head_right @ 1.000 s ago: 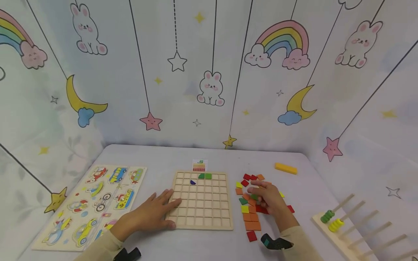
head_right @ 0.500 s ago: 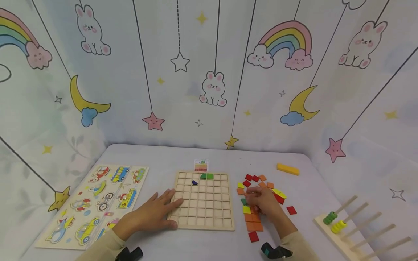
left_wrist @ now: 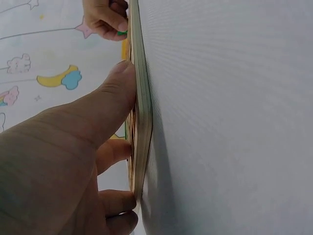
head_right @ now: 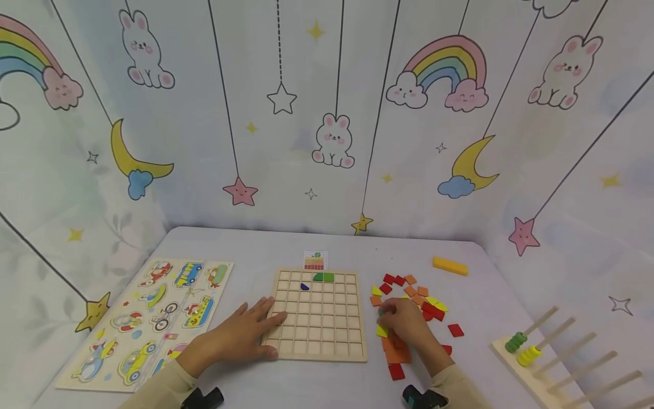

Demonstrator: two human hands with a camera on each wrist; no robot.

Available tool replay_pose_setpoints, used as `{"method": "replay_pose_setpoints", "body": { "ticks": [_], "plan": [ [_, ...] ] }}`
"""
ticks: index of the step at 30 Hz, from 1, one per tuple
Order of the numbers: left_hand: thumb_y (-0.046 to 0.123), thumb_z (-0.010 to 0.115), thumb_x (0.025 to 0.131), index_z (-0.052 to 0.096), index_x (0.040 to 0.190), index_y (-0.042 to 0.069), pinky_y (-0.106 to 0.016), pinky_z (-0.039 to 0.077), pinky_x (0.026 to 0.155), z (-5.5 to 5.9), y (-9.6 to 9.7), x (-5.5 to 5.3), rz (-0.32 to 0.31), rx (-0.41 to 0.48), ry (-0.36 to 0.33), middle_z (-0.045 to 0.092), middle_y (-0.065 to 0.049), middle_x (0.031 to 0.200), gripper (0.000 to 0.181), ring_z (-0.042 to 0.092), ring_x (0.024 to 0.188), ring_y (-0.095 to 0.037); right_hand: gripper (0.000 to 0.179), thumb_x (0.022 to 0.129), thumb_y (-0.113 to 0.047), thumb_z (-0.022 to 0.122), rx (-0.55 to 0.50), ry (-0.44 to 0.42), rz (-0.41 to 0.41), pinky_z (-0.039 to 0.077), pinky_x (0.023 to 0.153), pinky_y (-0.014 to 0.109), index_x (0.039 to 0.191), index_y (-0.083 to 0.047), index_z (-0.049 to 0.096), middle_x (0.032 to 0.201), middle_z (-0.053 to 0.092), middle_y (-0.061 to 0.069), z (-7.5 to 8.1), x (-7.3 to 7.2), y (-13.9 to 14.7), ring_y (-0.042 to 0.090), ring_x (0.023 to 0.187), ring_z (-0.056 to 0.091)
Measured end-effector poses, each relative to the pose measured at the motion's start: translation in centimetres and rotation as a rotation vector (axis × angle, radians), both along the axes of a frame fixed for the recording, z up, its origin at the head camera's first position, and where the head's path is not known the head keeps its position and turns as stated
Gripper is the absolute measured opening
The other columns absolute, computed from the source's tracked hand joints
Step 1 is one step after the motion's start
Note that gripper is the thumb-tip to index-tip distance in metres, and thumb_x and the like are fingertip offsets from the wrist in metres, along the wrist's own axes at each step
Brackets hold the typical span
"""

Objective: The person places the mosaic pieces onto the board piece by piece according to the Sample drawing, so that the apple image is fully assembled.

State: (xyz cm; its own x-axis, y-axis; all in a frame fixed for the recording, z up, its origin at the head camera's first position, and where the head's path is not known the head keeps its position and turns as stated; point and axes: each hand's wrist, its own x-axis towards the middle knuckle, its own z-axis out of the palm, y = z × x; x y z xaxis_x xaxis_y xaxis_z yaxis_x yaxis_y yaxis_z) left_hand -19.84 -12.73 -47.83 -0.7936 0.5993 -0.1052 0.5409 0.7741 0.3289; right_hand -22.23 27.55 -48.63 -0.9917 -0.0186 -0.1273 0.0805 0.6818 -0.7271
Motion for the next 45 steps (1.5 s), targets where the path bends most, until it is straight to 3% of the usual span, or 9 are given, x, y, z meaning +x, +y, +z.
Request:
{"method": "replay_pose_setpoints", "body": {
  "ticks": [5,12,19,25,29,32,38,41,45],
  "plan": [
    [0.067,0.063,0.089,0.045,0.155,0.022,-0.069,0.023,0.118,0.2,0.1,0.2,-0.005,0.004,0.005,0.029,-0.024,0.164,0.082,0.024,0.153,-0.042,0.020,0.097,-0.019,0.071,-0.201,-0.056,-0.046,0.050,0.055,0.028,0.112,-0.006,0.067,0.088,0.060,0.007,0.3,-0.7,0.0,0.022,0.067,0.055],
    [0.068,0.063,0.089,0.044,0.156,0.023,-0.068,0.022,0.118,0.3,0.0,0.2,0.006,0.000,-0.002,0.028,-0.024,0.164,0.083,0.023,0.154,-0.041,0.037,0.101,-0.037,0.066,-0.522,-0.062,-0.112,0.046,0.058,0.022,0.121,-0.007,0.059,0.089,0.057,0.006,1.3,-3.0,-0.7,0.017,0.071,0.053],
    [0.067,0.063,0.089,0.044,0.156,0.024,-0.068,0.022,0.119,0.2,0.1,0.1,0.008,-0.001,-0.007,0.028,-0.023,0.164,0.082,0.022,0.154,-0.041,0.031,0.101,-0.022,0.067,-0.853,-0.092,-0.113,0.057,0.070,0.020,0.124,-0.005,0.056,0.097,0.069,0.002,1.7,-5.3,-2.4,0.011,0.080,0.066],
    [0.067,0.063,0.089,0.044,0.156,0.024,-0.068,0.021,0.119,0.3,0.1,0.2,0.013,0.004,-0.021,0.027,-0.023,0.165,0.082,0.022,0.154,-0.040,0.039,0.099,-0.004,0.066,-0.979,-0.040,-0.130,0.060,0.071,0.019,0.134,0.010,0.054,0.091,0.073,0.002,0.9,-7.0,-4.3,0.009,0.077,0.072],
    [0.066,0.064,0.089,0.044,0.156,0.023,-0.069,0.021,0.118,0.3,0.1,0.2,0.012,0.010,-0.021,0.028,-0.024,0.165,0.082,0.022,0.154,-0.041,0.045,0.098,0.001,0.065,-0.974,-0.048,-0.150,0.059,0.069,0.018,0.138,0.013,0.051,0.091,0.074,0.003,0.7,-7.6,-5.4,0.010,0.076,0.073],
    [0.065,0.064,0.089,0.044,0.156,0.023,-0.069,0.021,0.118,0.3,0.1,0.2,0.014,0.006,-0.019,0.028,-0.024,0.164,0.082,0.023,0.154,-0.041,0.046,0.099,-0.001,0.064,-0.910,-0.074,-0.117,0.058,0.065,0.016,0.140,0.013,0.050,0.089,0.073,0.004,0.4,-7.9,-6.2,0.009,0.072,0.070],
    [0.068,0.062,0.089,0.043,0.156,0.025,-0.068,0.021,0.119,0.1,0.2,0.1,0.002,-0.006,-0.029,0.027,-0.023,0.165,0.082,0.022,0.154,-0.041,0.033,0.099,-0.008,0.066,-0.604,-0.132,0.031,0.052,0.055,0.021,0.130,0.004,0.063,0.087,0.065,0.007,-0.7,-8.0,-8.2,0.012,0.063,0.059],
    [0.069,0.061,0.089,0.042,0.157,0.026,-0.067,0.021,0.119,0.0,0.2,0.1,0.006,-0.014,-0.033,0.026,-0.022,0.165,0.083,0.022,0.154,-0.040,0.024,0.097,-0.008,0.067,-0.476,-0.111,0.066,0.048,0.051,0.023,0.120,0.000,0.068,0.084,0.065,0.008,-1.1,-8.0,-9.0,0.014,0.059,0.057],
    [0.070,0.061,0.088,0.042,0.157,0.027,-0.067,0.021,0.119,-0.1,0.1,-0.1,0.014,-0.033,-0.021,0.026,-0.022,0.165,0.083,0.022,0.154,-0.040,0.019,0.097,-0.006,0.066,-0.388,-0.045,0.100,0.041,0.047,0.024,0.115,-0.001,0.071,0.073,0.060,0.005,-1.3,-8.3,-9.9,0.013,0.052,0.049]
  ]
}}
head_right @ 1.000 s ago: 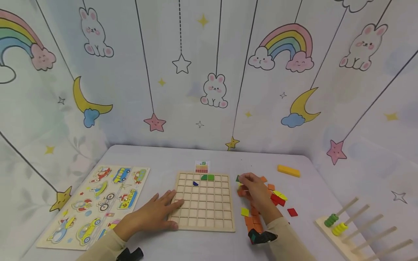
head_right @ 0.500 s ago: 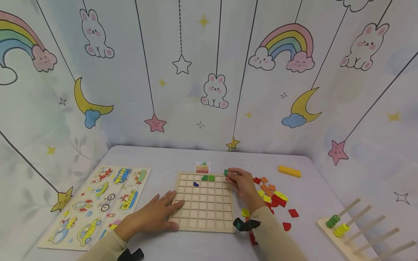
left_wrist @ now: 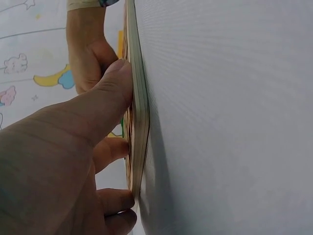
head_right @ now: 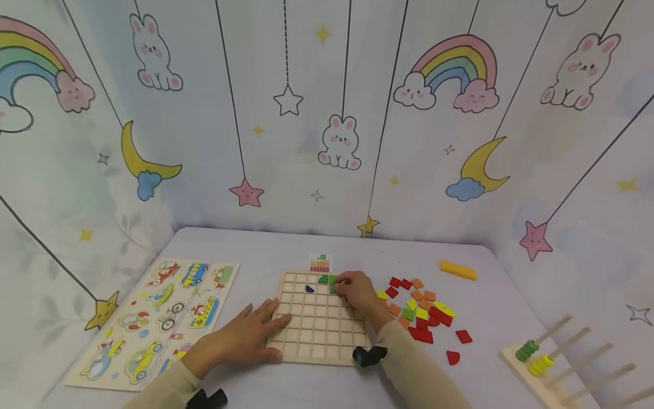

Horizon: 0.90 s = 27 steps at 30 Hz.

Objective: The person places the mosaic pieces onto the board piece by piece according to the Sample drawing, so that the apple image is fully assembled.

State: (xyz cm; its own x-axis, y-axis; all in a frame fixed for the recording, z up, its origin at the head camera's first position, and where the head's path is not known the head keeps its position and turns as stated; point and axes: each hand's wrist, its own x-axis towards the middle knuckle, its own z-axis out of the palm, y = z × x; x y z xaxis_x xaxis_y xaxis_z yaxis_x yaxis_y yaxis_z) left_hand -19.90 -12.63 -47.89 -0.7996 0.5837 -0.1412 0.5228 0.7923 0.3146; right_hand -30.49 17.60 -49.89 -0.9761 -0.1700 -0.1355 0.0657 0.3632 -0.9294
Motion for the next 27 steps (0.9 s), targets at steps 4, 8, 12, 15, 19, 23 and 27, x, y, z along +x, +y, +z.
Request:
{"method": "replay_pose_setpoints", "body": {
  "ticks": [4,8,12,15,19,23,27],
  "plan": [
    [0.070,0.061,0.088,0.042,0.157,0.027,-0.067,0.021,0.120,0.1,0.1,-0.1,0.004,-0.005,0.000,0.026,-0.021,0.166,0.084,0.022,0.154,-0.039,0.018,0.097,-0.005,0.065,0.035,0.029,0.009,0.036,0.046,0.026,0.113,-0.002,0.072,0.070,0.056,0.003,0.3,0.1,-0.3,0.013,0.049,0.043],
    [0.069,0.062,0.088,0.043,0.157,0.026,-0.067,0.021,0.120,0.2,0.1,-0.1,0.001,-0.001,-0.002,0.026,-0.022,0.165,0.084,0.022,0.154,-0.039,0.018,0.096,-0.005,0.065,0.044,0.024,-0.012,0.038,0.048,0.026,0.113,-0.003,0.072,0.081,0.061,0.005,0.6,0.5,-0.4,0.013,0.053,0.046],
    [0.069,0.062,0.088,0.042,0.157,0.026,-0.067,0.021,0.120,0.1,0.2,-0.1,-0.006,0.000,0.001,0.026,-0.022,0.165,0.084,0.022,0.154,-0.040,0.021,0.097,-0.005,0.064,0.046,0.045,-0.016,0.042,0.052,0.026,0.116,-0.002,0.071,0.092,0.065,0.008,0.9,0.9,0.1,0.015,0.061,0.051],
    [0.069,0.062,0.088,0.042,0.157,0.026,-0.067,0.021,0.120,0.0,0.3,-0.1,-0.010,0.004,0.000,0.026,-0.022,0.165,0.083,0.022,0.154,-0.040,0.025,0.098,-0.008,0.063,0.048,0.051,-0.028,0.044,0.056,0.026,0.122,-0.002,0.070,0.101,0.065,0.009,1.4,1.4,1.5,0.017,0.068,0.053],
    [0.069,0.063,0.088,0.043,0.157,0.026,-0.066,0.021,0.120,0.0,0.3,-0.1,-0.007,0.009,-0.011,0.026,-0.022,0.165,0.083,0.021,0.154,-0.040,0.034,0.101,-0.015,0.063,0.012,0.000,-0.041,0.045,0.057,0.025,0.133,-0.003,0.064,0.106,0.062,0.009,1.9,2.3,5.1,0.016,0.068,0.052],
    [0.068,0.063,0.089,0.043,0.157,0.025,-0.066,0.022,0.120,0.1,0.1,0.0,-0.008,0.007,0.002,0.027,-0.023,0.165,0.083,0.022,0.154,-0.040,0.043,0.103,-0.019,0.062,-0.024,-0.052,-0.044,0.043,0.054,0.024,0.141,-0.001,0.056,0.103,0.061,0.011,2.3,3.5,9.8,0.015,0.063,0.049],
    [0.067,0.062,0.090,0.043,0.156,0.023,-0.066,0.023,0.119,0.3,0.0,0.1,-0.014,0.013,0.017,0.028,-0.023,0.165,0.082,0.023,0.154,-0.040,0.049,0.101,-0.027,0.066,0.038,-0.105,-0.119,0.039,0.052,0.023,0.143,-0.004,0.055,0.102,0.060,0.006,2.2,4.7,13.7,0.015,0.067,0.049]
  ]
}}
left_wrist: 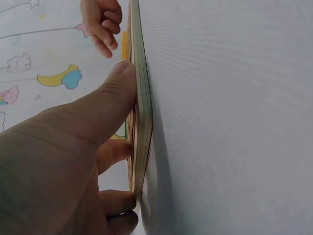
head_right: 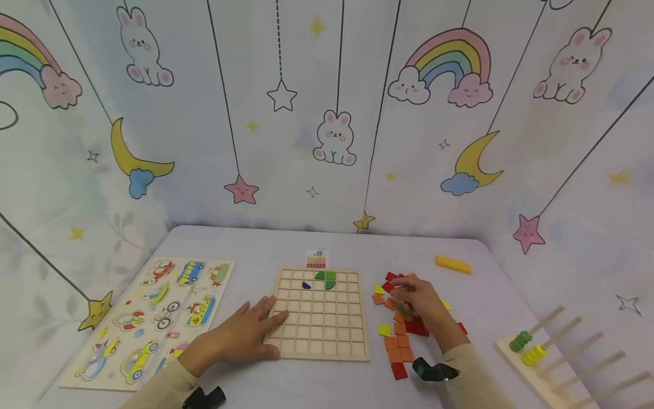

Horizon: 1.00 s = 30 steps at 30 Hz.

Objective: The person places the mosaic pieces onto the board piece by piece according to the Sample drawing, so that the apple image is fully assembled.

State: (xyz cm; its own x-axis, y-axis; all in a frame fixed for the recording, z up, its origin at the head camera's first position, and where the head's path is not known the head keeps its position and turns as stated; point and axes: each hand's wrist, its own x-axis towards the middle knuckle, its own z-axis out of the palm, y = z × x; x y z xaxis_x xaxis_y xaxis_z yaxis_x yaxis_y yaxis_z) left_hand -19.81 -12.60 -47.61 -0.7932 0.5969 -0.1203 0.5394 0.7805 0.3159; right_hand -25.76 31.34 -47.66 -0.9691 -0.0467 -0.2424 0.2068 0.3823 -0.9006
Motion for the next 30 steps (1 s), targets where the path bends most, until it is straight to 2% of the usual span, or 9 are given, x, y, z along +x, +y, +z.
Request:
{"method": "replay_pose_setpoints", "body": {
  "ticks": [2,5,9,11,15,18,22,26,30],
  "plan": [
    [0.067,0.062,0.090,0.044,0.156,0.023,-0.067,0.023,0.119,0.1,0.0,0.0,0.002,0.007,-0.001,0.028,-0.023,0.164,0.081,0.023,0.154,-0.041,0.051,0.100,-0.029,0.067,0.029,-0.033,-0.036,0.039,0.054,0.023,0.143,-0.005,0.055,0.102,0.061,0.004,-0.2,0.5,1.4,0.016,0.070,0.050],
    [0.066,0.062,0.090,0.044,0.156,0.023,-0.067,0.022,0.119,0.2,-0.1,0.1,0.005,0.011,-0.002,0.028,-0.023,0.165,0.081,0.023,0.154,-0.041,0.051,0.099,-0.026,0.069,0.033,-0.061,-0.084,0.040,0.056,0.023,0.143,-0.006,0.056,0.112,0.070,0.002,-0.5,1.1,2.7,0.016,0.074,0.052],
    [0.067,0.062,0.090,0.044,0.156,0.023,-0.066,0.022,0.119,0.1,-0.1,0.0,0.009,0.006,0.001,0.027,-0.023,0.165,0.081,0.022,0.154,-0.040,0.050,0.099,-0.019,0.069,0.080,-0.033,-0.064,0.045,0.060,0.022,0.145,-0.005,0.055,0.121,0.073,0.005,-0.7,1.5,3.1,0.017,0.078,0.054],
    [0.068,0.061,0.090,0.043,0.156,0.023,-0.066,0.022,0.119,0.0,-0.1,-0.1,0.010,0.006,0.000,0.027,-0.022,0.165,0.082,0.022,0.154,-0.040,0.049,0.097,-0.015,0.069,0.141,-0.001,-0.039,0.047,0.061,0.024,0.144,-0.004,0.056,0.122,0.072,0.009,-0.7,1.7,2.9,0.020,0.077,0.055],
    [0.068,0.061,0.090,0.043,0.156,0.024,-0.066,0.022,0.119,-0.2,-0.1,-0.2,0.012,0.004,-0.001,0.027,-0.022,0.165,0.082,0.022,0.154,-0.040,0.047,0.092,-0.012,0.073,0.356,0.075,0.028,0.052,0.065,0.027,0.137,-0.004,0.062,0.119,0.072,0.011,-0.8,1.9,2.2,0.022,0.080,0.055],
    [0.069,0.061,0.089,0.043,0.156,0.025,-0.066,0.022,0.119,-0.4,-0.2,-0.2,0.012,0.001,0.000,0.027,-0.022,0.165,0.082,0.022,0.154,-0.040,0.044,0.090,-0.013,0.077,0.461,0.096,0.062,0.054,0.071,0.029,0.131,-0.005,0.065,0.114,0.071,0.010,-0.7,1.8,1.7,0.022,0.088,0.057],
    [0.069,0.061,0.089,0.043,0.157,0.025,-0.066,0.022,0.120,-0.5,-0.2,-0.2,0.012,0.011,-0.011,0.027,-0.022,0.165,0.083,0.021,0.154,-0.039,0.042,0.089,-0.012,0.078,0.452,0.070,0.084,0.056,0.074,0.032,0.129,-0.005,0.066,0.110,0.064,0.011,-0.5,1.7,1.5,0.024,0.093,0.057],
    [0.069,0.061,0.089,0.043,0.157,0.025,-0.067,0.022,0.119,-0.5,-0.2,-0.1,0.009,0.017,-0.012,0.028,-0.022,0.165,0.083,0.022,0.154,-0.039,0.032,0.091,-0.015,0.077,0.410,0.053,0.096,0.054,0.075,0.031,0.120,-0.004,0.068,0.102,0.061,0.009,-0.4,1.7,1.6,0.023,0.092,0.055],
    [0.069,0.061,0.089,0.043,0.156,0.024,-0.067,0.023,0.119,-0.5,-0.2,-0.1,0.006,0.016,-0.004,0.028,-0.022,0.165,0.082,0.022,0.154,-0.039,0.028,0.097,-0.021,0.070,0.286,0.044,0.059,0.049,0.066,0.029,0.118,-0.003,0.064,0.092,0.060,0.007,-0.2,1.3,1.6,0.023,0.082,0.056]
  ]
}}
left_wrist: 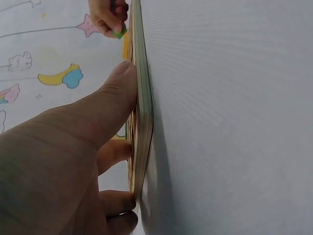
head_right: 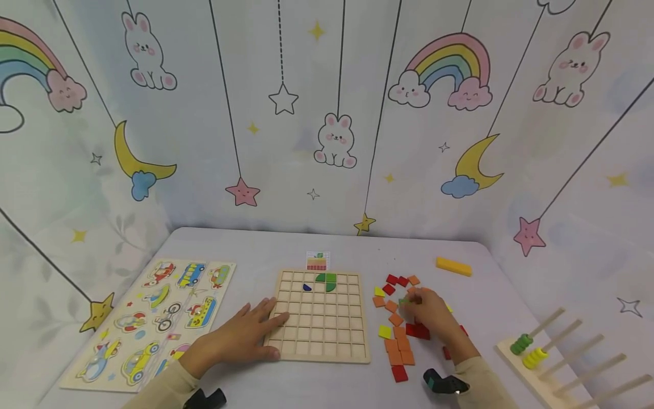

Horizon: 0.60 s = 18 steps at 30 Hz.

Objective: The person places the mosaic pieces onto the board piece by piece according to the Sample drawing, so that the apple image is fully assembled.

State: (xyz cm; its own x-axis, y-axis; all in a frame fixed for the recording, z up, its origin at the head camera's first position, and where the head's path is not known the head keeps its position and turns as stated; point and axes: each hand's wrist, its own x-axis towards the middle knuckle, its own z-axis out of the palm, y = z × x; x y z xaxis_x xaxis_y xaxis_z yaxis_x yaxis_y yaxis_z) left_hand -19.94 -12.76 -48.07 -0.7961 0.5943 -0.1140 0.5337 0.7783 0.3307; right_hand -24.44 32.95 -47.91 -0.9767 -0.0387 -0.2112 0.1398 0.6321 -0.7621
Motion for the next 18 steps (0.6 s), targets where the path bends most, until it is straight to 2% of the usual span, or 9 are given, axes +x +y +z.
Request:
{"method": "replay_pose_setpoints", "body": {
  "ticks": [4,7,10,13,16,18],
  "plan": [
    [0.068,0.061,0.090,0.043,0.157,0.024,-0.066,0.023,0.119,0.0,0.0,0.0,-0.003,-0.003,0.006,0.028,-0.022,0.165,0.082,0.022,0.154,-0.039,0.038,0.101,-0.029,0.065,-0.196,0.001,-0.065,0.049,0.060,0.026,0.128,-0.003,0.056,0.091,0.060,0.010,0.6,-0.9,-0.4,0.023,0.076,0.057],
    [0.068,0.061,0.090,0.043,0.157,0.024,-0.066,0.023,0.119,0.0,0.0,0.0,-0.003,-0.004,0.004,0.028,-0.022,0.165,0.082,0.022,0.154,-0.039,0.050,0.102,-0.034,0.065,-0.345,0.022,-0.106,0.055,0.067,0.022,0.137,-0.002,0.051,0.098,0.065,0.008,0.9,-1.9,-1.3,0.018,0.078,0.061],
    [0.068,0.062,0.090,0.043,0.157,0.024,-0.066,0.023,0.119,0.0,0.0,0.0,-0.003,-0.004,0.001,0.027,-0.022,0.165,0.082,0.022,0.154,-0.040,0.056,0.101,-0.029,0.066,-0.539,0.037,-0.143,0.058,0.072,0.019,0.144,0.002,0.047,0.098,0.071,0.003,1.0,-2.8,-2.8,0.010,0.078,0.066],
    [0.069,0.061,0.089,0.043,0.157,0.025,-0.066,0.023,0.119,-0.1,0.0,0.0,-0.006,-0.006,0.007,0.027,-0.022,0.165,0.082,0.023,0.154,-0.040,0.056,0.102,-0.015,0.064,-0.725,0.018,-0.137,0.058,0.073,0.017,0.149,0.006,0.042,0.097,0.074,0.001,1.1,-3.6,-4.7,0.008,0.080,0.070],
    [0.070,0.060,0.089,0.043,0.157,0.025,-0.066,0.023,0.119,-0.1,0.0,0.0,-0.007,-0.007,0.012,0.027,-0.022,0.165,0.083,0.023,0.154,-0.040,0.057,0.100,-0.009,0.065,-0.795,-0.026,-0.132,0.058,0.073,0.017,0.151,0.003,0.042,0.099,0.074,0.000,1.3,-4.4,-7.3,0.009,0.083,0.071],
    [0.070,0.060,0.089,0.042,0.157,0.026,-0.066,0.023,0.119,-0.2,0.0,-0.1,-0.006,-0.008,0.011,0.027,-0.022,0.165,0.083,0.023,0.154,-0.040,0.057,0.099,-0.008,0.067,-0.764,-0.047,-0.109,0.058,0.070,0.018,0.150,0.000,0.045,0.100,0.074,0.001,1.2,-4.8,-9.3,0.010,0.081,0.070]
  ]
}}
